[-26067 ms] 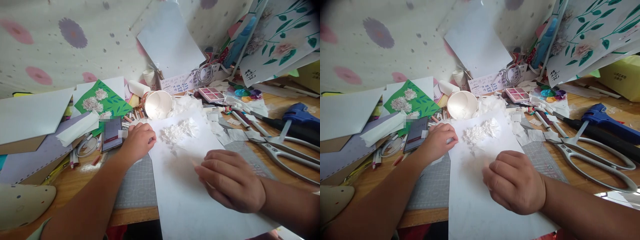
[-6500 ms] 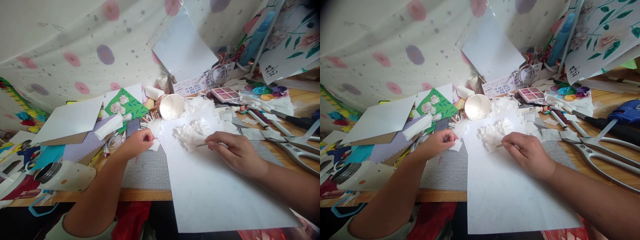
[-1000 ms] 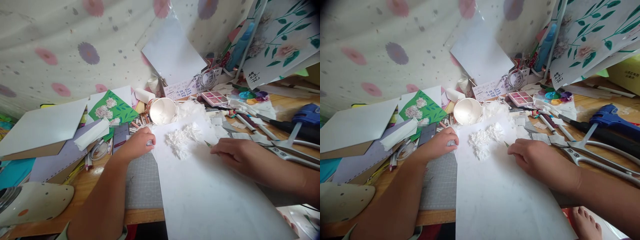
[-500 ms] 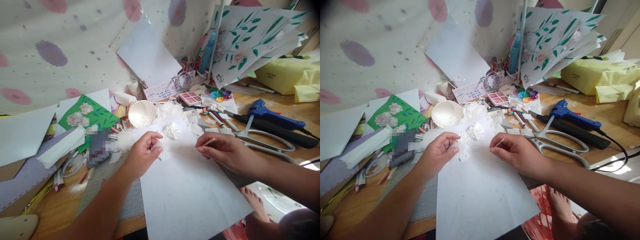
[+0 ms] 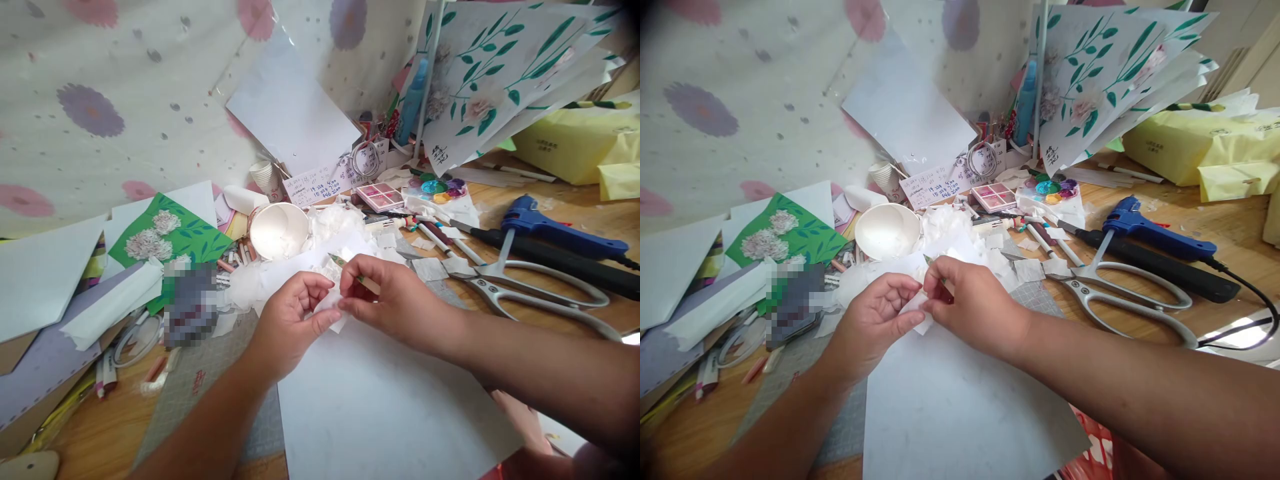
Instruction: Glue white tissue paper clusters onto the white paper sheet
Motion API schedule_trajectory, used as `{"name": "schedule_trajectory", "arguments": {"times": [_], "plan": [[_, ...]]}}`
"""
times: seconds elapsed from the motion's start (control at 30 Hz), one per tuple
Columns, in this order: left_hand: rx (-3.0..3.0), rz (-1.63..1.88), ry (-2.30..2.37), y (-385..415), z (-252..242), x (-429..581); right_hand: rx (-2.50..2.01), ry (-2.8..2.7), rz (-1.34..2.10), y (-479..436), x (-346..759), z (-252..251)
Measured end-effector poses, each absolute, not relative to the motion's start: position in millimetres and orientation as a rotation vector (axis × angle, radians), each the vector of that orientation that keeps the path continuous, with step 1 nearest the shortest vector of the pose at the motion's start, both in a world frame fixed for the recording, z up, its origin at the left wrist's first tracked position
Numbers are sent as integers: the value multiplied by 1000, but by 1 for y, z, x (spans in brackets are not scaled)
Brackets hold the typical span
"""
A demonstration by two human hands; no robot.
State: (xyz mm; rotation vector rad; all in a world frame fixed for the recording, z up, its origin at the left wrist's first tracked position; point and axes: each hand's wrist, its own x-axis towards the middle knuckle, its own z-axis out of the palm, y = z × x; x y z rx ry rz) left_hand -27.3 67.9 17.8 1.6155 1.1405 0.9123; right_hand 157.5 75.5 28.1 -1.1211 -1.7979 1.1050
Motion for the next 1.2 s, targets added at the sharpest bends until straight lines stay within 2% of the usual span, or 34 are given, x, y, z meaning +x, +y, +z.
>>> {"name": "schedule_trajectory", "arguments": {"times": [0.23,0.47,0.63,0.9,1.2], "plan": [[1795,898,1326,75,17,-23,-1166,-1720,1097,90,164,20],[2180,709,1491,81,14,-21,-898,-1387,1181,87,181,20],[2359,654,1428,83,11,-26,-1100,-1550,977,77,182,13],[2431,595,1425,87,12,-26,-1020,-1462,1246,86,178,-2],[2529,510,1388,88,17,-31,-1077,-1658,1238,93,174,-4]]}}
